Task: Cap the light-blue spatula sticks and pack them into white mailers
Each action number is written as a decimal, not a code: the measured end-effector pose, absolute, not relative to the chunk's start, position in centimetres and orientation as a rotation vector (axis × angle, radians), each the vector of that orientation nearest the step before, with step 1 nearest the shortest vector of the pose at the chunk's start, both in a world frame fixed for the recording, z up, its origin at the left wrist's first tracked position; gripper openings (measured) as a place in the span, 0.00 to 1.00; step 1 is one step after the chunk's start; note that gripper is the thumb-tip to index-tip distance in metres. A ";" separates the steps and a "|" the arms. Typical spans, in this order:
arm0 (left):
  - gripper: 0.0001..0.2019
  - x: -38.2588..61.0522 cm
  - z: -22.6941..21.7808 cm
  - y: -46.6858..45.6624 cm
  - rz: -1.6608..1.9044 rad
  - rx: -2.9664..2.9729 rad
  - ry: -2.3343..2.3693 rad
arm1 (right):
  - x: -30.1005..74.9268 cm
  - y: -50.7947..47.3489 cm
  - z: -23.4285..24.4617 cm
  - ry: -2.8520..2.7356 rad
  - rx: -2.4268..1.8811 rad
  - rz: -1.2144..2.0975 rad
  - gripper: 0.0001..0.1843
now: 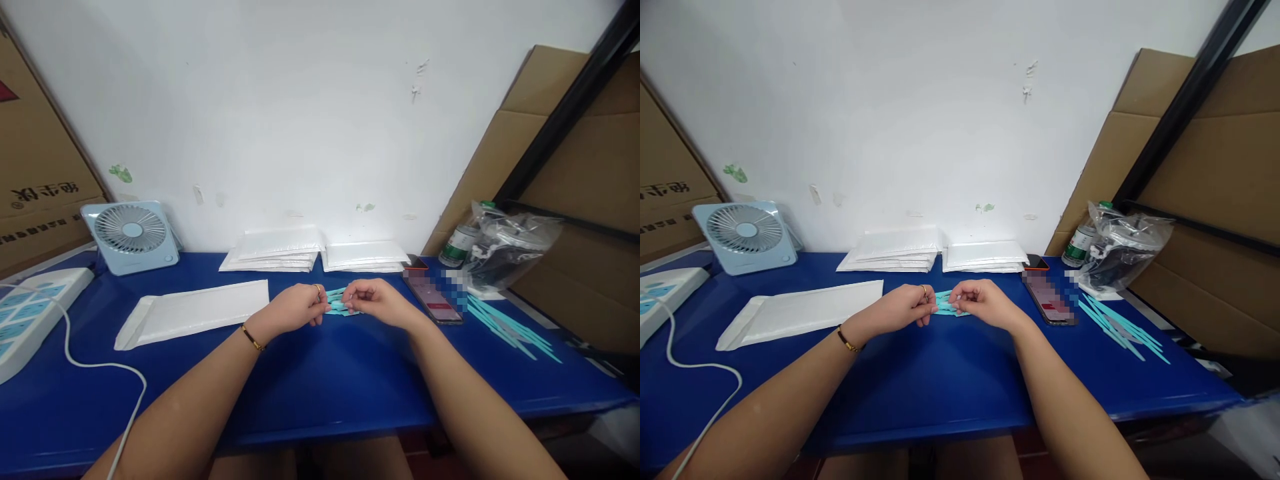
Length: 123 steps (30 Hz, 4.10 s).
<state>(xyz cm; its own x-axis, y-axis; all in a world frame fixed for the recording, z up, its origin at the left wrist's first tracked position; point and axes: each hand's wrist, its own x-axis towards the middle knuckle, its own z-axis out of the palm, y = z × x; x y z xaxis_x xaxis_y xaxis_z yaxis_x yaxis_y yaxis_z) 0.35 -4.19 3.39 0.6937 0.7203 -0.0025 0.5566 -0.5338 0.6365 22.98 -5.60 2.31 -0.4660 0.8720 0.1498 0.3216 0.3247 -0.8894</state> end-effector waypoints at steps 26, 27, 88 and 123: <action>0.07 0.1 2.7 -2.2 0.776 2.262 1.240 | 23.8 -3.9 1.5 -1.427 -1.019 1.025 0.16; 0.06 0.1 2.7 -2.3 0.771 2.270 1.238 | 23.6 -3.9 1.4 -1.427 -1.011 1.033 0.16; 0.03 1.1 1.8 -4.1 0.212 2.326 1.022 | 26.4 -3.7 1.0 -2.222 -1.735 0.656 0.04; 0.10 0.7 0.2 -2.9 0.240 2.275 1.016 | 27.0 -4.9 3.4 -2.293 -1.484 1.075 0.11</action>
